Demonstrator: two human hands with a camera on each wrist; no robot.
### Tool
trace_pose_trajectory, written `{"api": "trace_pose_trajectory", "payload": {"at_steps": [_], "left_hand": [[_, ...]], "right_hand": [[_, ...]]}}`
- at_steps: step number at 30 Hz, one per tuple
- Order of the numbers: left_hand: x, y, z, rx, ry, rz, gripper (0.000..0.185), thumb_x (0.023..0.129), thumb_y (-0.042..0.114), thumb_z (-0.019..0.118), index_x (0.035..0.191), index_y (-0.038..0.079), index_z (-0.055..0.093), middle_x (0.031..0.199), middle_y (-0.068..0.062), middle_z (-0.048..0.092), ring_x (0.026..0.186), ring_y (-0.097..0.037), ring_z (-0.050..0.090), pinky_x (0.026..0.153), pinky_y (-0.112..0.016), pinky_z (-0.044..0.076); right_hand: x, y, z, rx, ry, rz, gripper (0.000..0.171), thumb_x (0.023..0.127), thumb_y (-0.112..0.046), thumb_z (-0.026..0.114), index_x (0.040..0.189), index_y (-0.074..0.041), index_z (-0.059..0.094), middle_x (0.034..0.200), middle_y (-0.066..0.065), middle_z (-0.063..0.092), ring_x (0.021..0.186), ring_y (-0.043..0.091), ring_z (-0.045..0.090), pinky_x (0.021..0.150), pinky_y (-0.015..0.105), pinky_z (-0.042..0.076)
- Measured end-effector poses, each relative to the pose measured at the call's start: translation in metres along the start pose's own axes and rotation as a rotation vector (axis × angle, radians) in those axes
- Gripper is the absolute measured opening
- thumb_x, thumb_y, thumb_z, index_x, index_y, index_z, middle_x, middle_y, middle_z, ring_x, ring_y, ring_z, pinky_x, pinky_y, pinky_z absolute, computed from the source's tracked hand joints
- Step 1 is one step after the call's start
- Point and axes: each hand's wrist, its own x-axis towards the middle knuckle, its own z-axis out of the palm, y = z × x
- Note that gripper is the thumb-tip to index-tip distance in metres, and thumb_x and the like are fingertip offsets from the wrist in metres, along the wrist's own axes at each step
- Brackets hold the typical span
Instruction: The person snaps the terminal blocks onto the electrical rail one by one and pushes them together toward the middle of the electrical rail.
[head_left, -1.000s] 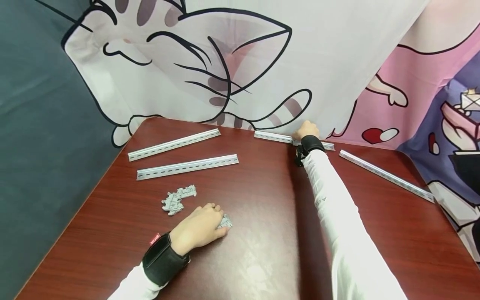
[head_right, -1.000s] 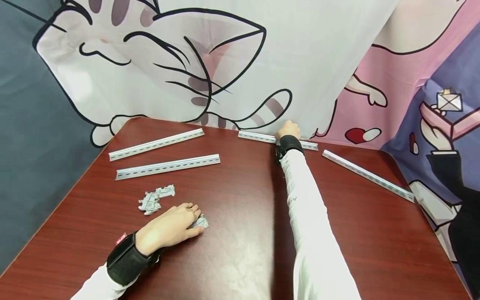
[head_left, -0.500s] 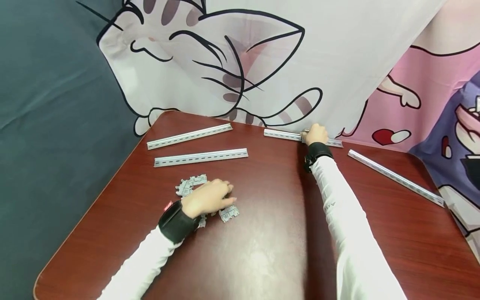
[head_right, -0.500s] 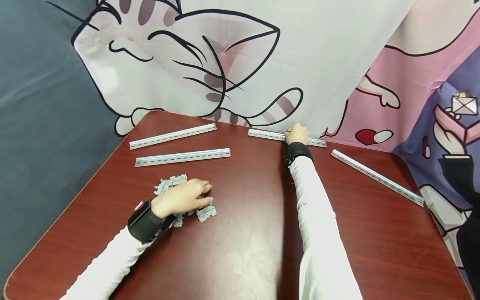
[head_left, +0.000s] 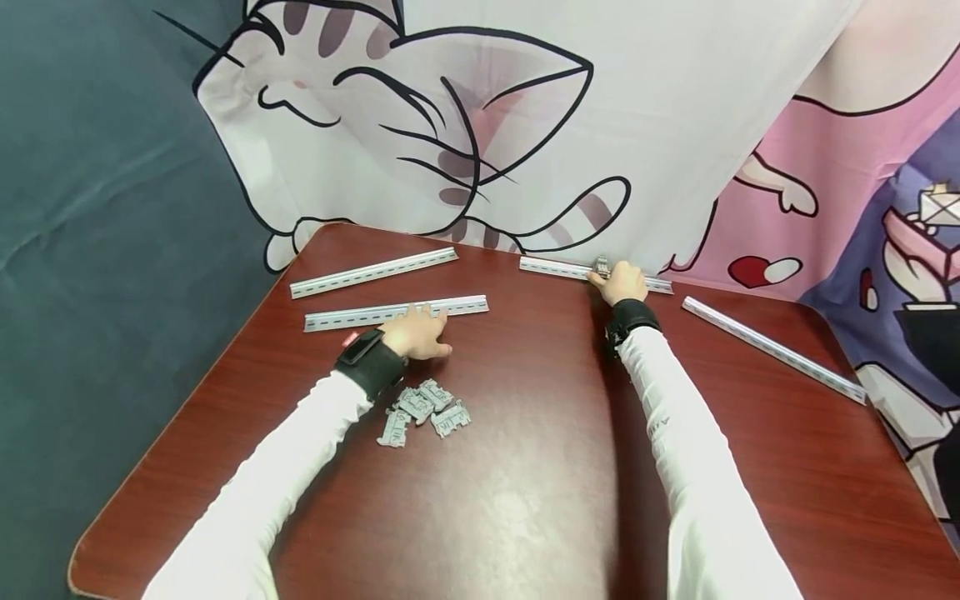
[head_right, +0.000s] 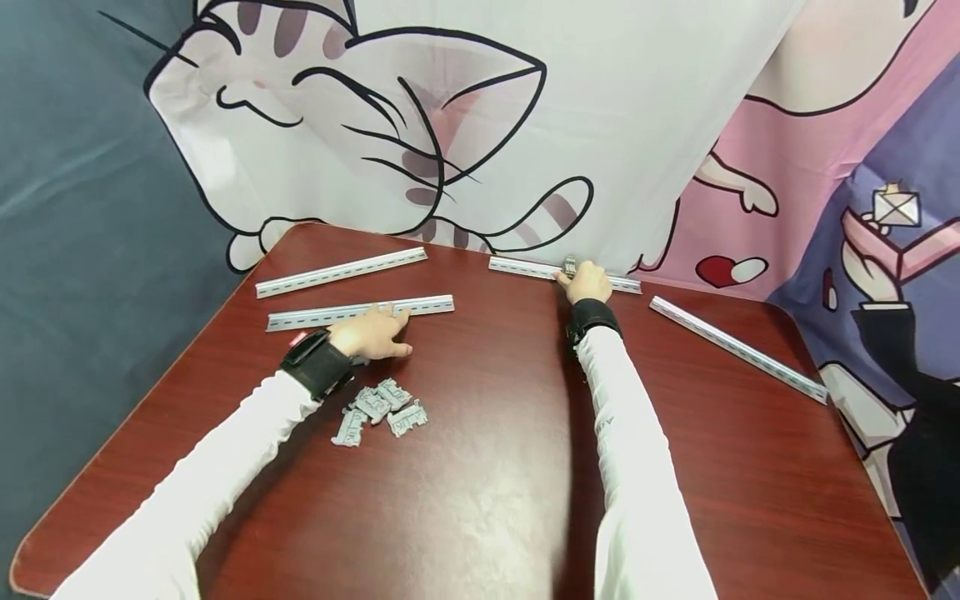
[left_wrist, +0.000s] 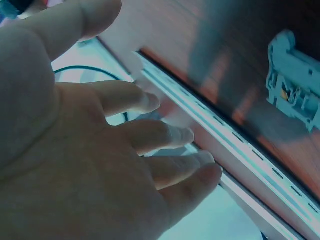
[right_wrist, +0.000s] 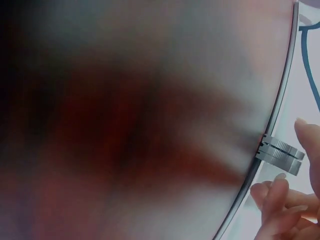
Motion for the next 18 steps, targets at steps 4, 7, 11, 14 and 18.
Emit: {"api": "trace_pose_trajectory", "payload": {"at_steps": [4, 7, 11, 14, 18], "left_hand": [[0.008, -0.001, -0.002, 0.007, -0.072, -0.031, 0.077, 0.097, 0.04, 0.05, 0.154, 0.002, 0.015, 0.156, -0.031, 0.017, 0.143, -0.05, 0.021, 0.111, -0.061, 0.027], [0.01, -0.001, -0.002, 0.015, -0.105, -0.033, 0.076, 0.097, 0.04, 0.049, 0.154, 0.002, 0.015, 0.156, -0.03, 0.019, 0.143, -0.046, 0.024, 0.112, -0.06, 0.026], [0.008, -0.002, 0.001, 0.03, -0.084, -0.012, 0.074, 0.097, 0.038, 0.05, 0.15, -0.004, 0.022, 0.154, -0.029, 0.026, 0.143, -0.044, 0.027, 0.114, -0.055, 0.027], [0.009, -0.004, 0.004, 0.019, -0.055, 0.011, 0.068, 0.095, 0.035, 0.054, 0.143, -0.008, 0.034, 0.146, -0.029, 0.039, 0.137, -0.041, 0.038, 0.111, -0.051, 0.033], [0.039, -0.02, 0.02, 0.036, -0.018, 0.058, 0.066, 0.089, 0.041, 0.06, 0.132, -0.007, 0.045, 0.136, -0.026, 0.051, 0.126, -0.04, 0.05, 0.103, -0.051, 0.042]], "right_hand": [[-0.006, 0.0, -0.001, -0.06, -0.033, -0.061, 0.056, 0.087, -0.046, 0.066, 0.102, 0.007, 0.065, 0.114, 0.034, 0.062, 0.105, 0.047, 0.062, 0.082, 0.055, 0.051], [-0.007, 0.002, -0.001, -0.096, -0.049, -0.096, 0.053, 0.088, -0.046, 0.064, 0.101, 0.005, 0.065, 0.114, 0.032, 0.063, 0.104, 0.046, 0.063, 0.081, 0.055, 0.052], [-0.007, 0.003, 0.003, -0.095, -0.045, -0.101, 0.05, 0.089, -0.045, 0.064, 0.102, 0.003, 0.064, 0.115, 0.03, 0.064, 0.105, 0.045, 0.063, 0.081, 0.055, 0.052], [-0.009, 0.002, 0.003, -0.09, -0.04, -0.1, 0.049, 0.088, -0.043, 0.065, 0.104, 0.003, 0.064, 0.115, 0.03, 0.063, 0.105, 0.045, 0.062, 0.081, 0.055, 0.051], [-0.015, -0.001, -0.001, -0.076, -0.045, -0.088, 0.053, 0.089, -0.044, 0.064, 0.109, 0.005, 0.061, 0.119, 0.03, 0.06, 0.108, 0.046, 0.06, 0.085, 0.056, 0.05]]}}
